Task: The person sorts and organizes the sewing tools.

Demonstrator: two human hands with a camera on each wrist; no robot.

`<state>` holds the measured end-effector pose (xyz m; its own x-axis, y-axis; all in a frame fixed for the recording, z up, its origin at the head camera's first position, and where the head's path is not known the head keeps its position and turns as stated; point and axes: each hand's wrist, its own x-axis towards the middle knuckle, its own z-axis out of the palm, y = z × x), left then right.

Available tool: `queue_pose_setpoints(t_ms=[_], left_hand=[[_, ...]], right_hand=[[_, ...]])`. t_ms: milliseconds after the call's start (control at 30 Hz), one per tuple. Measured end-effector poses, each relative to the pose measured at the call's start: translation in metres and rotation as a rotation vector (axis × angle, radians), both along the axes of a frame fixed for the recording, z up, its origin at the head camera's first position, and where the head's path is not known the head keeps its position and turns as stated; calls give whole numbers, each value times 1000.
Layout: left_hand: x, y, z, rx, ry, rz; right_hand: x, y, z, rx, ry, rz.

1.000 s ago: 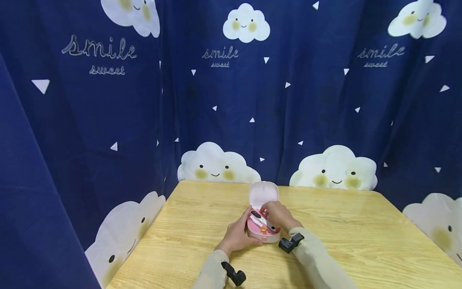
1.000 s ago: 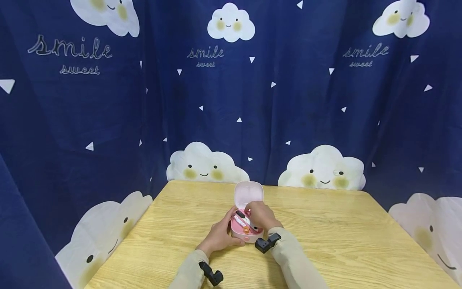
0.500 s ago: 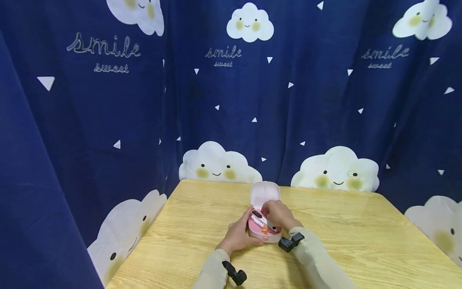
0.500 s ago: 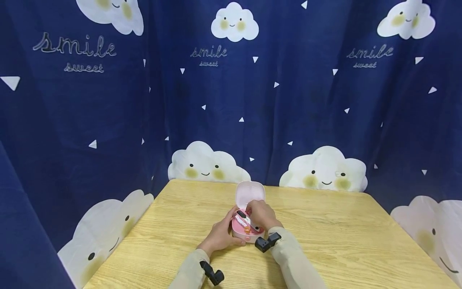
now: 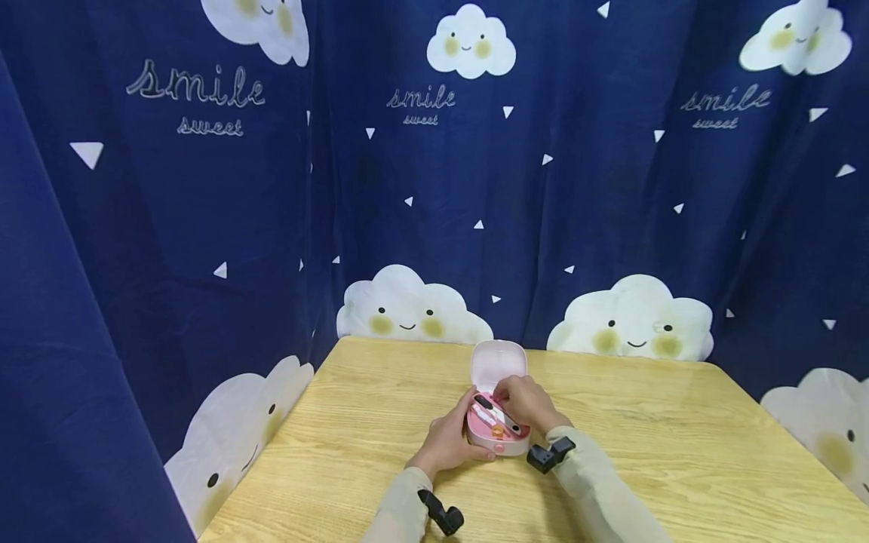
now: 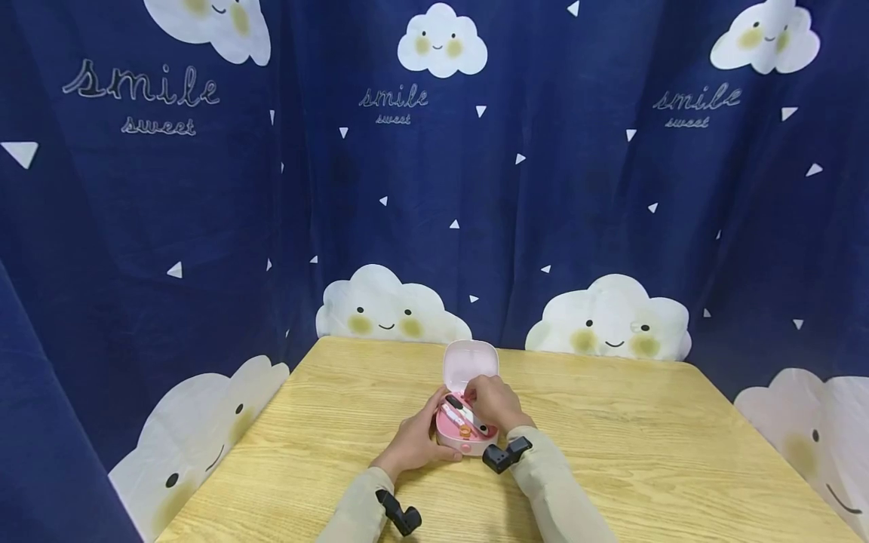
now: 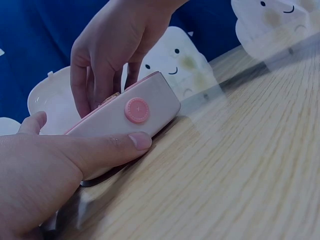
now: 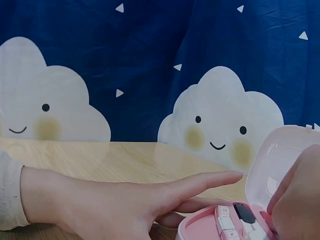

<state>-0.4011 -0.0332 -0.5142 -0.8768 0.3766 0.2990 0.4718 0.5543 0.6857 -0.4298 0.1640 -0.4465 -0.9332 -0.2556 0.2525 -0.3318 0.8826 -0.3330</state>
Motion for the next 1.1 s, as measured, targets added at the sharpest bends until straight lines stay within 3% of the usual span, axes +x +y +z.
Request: queue_pose_setpoints(t_ms=[233,333,467,600,700,833,933,1100], left_hand=[[0,0,1,0,-5,1],[0,0,1,50,-16,-10],[1,-2,3,219,-102,-47],[-3,-6,10,466,-259,-59],[-11,-9,17,607,-351,-10],[-27,-11,27,691,-414,79],[-37,-10,36,712,-442,125],[-49,-2,59,714,-506,128]], right_hand=[[-2,2,-2,-21,22,10],[-3,6,-2,-80,27,-11],[-2,15,-2,-214,52,-49],[0,28,-3,-355,67,-97],[0,38,-8,-435,83,-149],[-3,47,-15,-535,106,-218],[-3,47,-16,-663,67,-274],[-8,39,-5,-962,-122,-299]])
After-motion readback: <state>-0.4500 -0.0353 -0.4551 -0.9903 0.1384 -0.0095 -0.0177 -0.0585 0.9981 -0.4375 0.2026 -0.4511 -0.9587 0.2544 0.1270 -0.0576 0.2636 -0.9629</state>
